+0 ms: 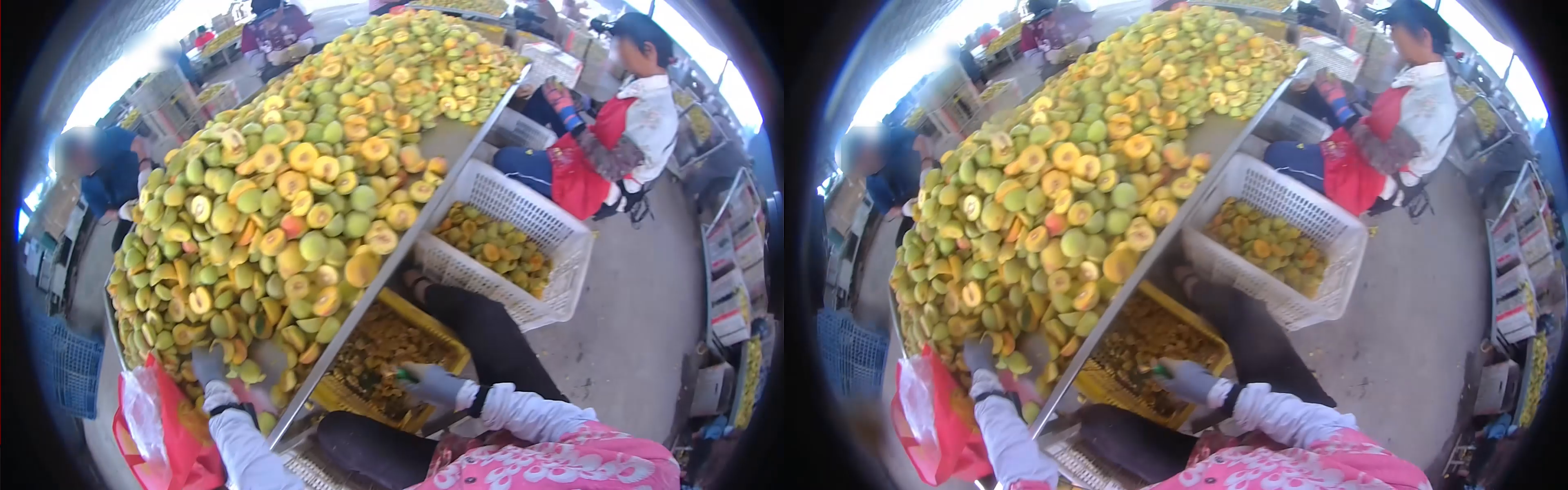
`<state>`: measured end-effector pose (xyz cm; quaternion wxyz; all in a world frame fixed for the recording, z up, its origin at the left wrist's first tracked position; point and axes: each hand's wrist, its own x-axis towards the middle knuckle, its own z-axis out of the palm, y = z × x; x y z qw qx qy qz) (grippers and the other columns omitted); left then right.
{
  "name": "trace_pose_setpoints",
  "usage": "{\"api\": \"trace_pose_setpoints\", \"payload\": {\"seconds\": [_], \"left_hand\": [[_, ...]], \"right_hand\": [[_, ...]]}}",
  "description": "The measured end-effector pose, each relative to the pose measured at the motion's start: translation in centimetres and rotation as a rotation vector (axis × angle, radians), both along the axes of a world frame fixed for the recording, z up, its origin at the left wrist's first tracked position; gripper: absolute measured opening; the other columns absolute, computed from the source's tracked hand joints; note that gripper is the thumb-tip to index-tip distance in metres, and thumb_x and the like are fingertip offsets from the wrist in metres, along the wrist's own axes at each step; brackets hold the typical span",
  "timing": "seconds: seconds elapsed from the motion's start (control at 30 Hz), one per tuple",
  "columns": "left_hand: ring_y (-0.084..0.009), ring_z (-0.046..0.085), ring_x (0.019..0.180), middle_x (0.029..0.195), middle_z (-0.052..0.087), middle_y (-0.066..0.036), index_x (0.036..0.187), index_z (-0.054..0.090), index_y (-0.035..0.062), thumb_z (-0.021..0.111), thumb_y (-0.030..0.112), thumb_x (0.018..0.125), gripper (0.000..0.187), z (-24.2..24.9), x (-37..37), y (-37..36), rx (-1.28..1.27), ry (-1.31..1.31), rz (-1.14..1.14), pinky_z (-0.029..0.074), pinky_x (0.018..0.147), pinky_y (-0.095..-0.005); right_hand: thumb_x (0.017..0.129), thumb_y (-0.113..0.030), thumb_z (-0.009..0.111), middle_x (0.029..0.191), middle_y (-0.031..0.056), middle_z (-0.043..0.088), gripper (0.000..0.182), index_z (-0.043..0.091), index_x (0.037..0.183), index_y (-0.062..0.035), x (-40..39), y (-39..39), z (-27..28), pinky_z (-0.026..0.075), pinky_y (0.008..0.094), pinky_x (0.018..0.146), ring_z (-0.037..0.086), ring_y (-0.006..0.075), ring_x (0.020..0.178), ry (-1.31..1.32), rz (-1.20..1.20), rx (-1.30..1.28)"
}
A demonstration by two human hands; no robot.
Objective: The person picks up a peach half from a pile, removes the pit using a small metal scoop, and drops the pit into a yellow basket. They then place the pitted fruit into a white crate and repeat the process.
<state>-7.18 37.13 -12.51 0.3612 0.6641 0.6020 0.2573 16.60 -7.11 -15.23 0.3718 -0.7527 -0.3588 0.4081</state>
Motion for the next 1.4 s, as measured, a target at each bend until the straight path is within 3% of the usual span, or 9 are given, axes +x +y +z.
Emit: {"api": "trace_pose_setpoints", "payload": {"seconds": [0.13, 0.2, 0.3, 0.33, 0.43, 0.6, 0.77, 0.83, 1.4], "left_hand": [[-0.0254, 0.066, 0.085, 0.102, 0.063, -0.011, 0.125, 0.049, 0.0030, 0.063, 0.010, 0.083, 0.045, -5.8, -2.5, 1.1, -0.039, -0.533, -0.162, 0.058, 0.058, -0.0372], [-0.0218, 0.063, 0.095, 0.107, 0.061, -0.007, 0.139, 0.044, 0.0038, 0.062, 0.014, 0.086, 0.057, 4.8, 2.5, -13.1, -0.135, -0.655, -0.177, 0.058, 0.079, -0.0368], [-0.0212, 0.063, 0.100, 0.113, 0.063, -0.008, 0.138, 0.046, 0.0022, 0.065, 0.022, 0.091, 0.054, 4.7, 4.6, -20.1, -0.318, -0.892, -0.369, 0.055, 0.085, -0.0341], [-0.0215, 0.063, 0.101, 0.114, 0.063, -0.009, 0.135, 0.049, 0.0007, 0.064, 0.019, 0.093, 0.048, 4.6, 5.5, -22.7, -0.385, -1.008, -0.356, 0.055, 0.087, -0.0333], [-0.0223, 0.064, 0.100, 0.115, 0.065, -0.013, 0.125, 0.055, -0.0018, 0.063, 0.013, 0.095, 0.034, 5.2, 7.7, -28.7, 0.426, -0.611, -0.526, 0.054, 0.086, -0.0336], [-0.0242, 0.065, 0.097, 0.109, 0.066, -0.016, 0.114, 0.060, -0.0016, 0.061, 0.007, 0.095, 0.021, 6.9, 7.6, -32.5, 0.070, -0.757, -0.389, 0.053, 0.081, -0.0341], [-0.0234, 0.063, 0.092, 0.102, 0.066, -0.013, 0.114, 0.060, -0.0018, 0.055, 0.013, 0.097, 0.023, 8.1, 6.8, -33.9, 0.117, -0.520, -0.378, 0.050, 0.080, -0.0354], [-0.0143, 0.059, 0.084, 0.098, 0.064, -0.009, 0.114, 0.062, -0.0030, 0.036, 0.043, 0.106, 0.053, 9.9, 7.5, -35.0, 0.220, -0.705, -0.319, 0.048, 0.076, -0.0264], [-0.0095, 0.058, 0.074, 0.083, 0.066, -0.005, 0.100, 0.068, -0.0020, 0.047, 0.034, 0.104, 0.042, 13.0, 6.8, -35.8, -0.147, -0.963, -0.141, 0.046, 0.068, -0.0223]], "right_hand": [[0.099, -0.041, 0.053, 0.088, 0.0209, 0.066, 0.037, 0.058, 0.115, -0.0086, -0.4, 1.7, 5.8, 0.051, 0.0430, 0.071, 0.067, 0.0363, 0.076, 0.084, 0.082, 0.081], [0.099, -0.034, 0.057, 0.068, 0.0087, 0.055, 0.027, 0.055, 0.107, -0.0080, -2.0, 2.4, 7.4, 0.046, 0.0335, 0.055, 0.054, 0.0159, 0.056, 0.050, -0.034, 0.231], [0.099, -0.030, 0.058, 0.068, 0.0096, 0.055, 0.026, 0.054, 0.105, -0.0057, -2.9, 2.9, 11.6, 0.045, 0.0317, 0.054, 0.055, 0.0149, 0.054, 0.259, 0.102, 0.089], [0.098, -0.028, 0.059, 0.069, 0.0114, 0.056, 0.026, 0.054, 0.105, -0.0043, -3.4, 3.0, 12.2, 0.046, 0.0327, 0.054, 0.057, 0.0174, 0.055, 0.275, 0.101, 0.116], [0.097, -0.025, 0.061, 0.071, 0.0159, 0.059, 0.025, 0.055, 0.105, -0.0022, -5.6, 2.1, 10.9, 0.047, 0.0359, 0.056, 0.063, 0.0257, 0.059, 0.092, 0.067, 0.342], [0.099, -0.032, 0.056, 0.073, 0.0244, 0.063, 0.028, 0.054, 0.098, -0.0038, -6.8, 0.7, 11.8, 0.050, 0.0503, 0.060, 0.063, 0.0441, 0.070, -0.311, 0.003, 0.426], [0.098, -0.032, 0.057, 0.072, 0.0237, 0.063, 0.028, 0.052, 0.099, -0.0046, -8.5, -0.2, 12.1, 0.049, 0.0527, 0.062, 0.063, 0.0455, 0.072, -0.332, -0.024, 0.439], [0.097, -0.032, 0.057, 0.073, 0.0240, 0.063, 0.028, 0.052, 0.100, -0.0049, -9.0, -0.3, 12.1, 0.049, 0.0532, 0.062, 0.063, 0.0464, 0.073, -0.332, -0.030, 0.433], [0.100, -0.032, 0.053, 0.075, 0.0290, 0.060, 0.029, 0.049, 0.098, -0.0033, -9.5, -0.2, 11.5, 0.047, 0.0532, 0.061, 0.059, 0.0503, 0.078, -0.168, 0.100, 0.483]]}}
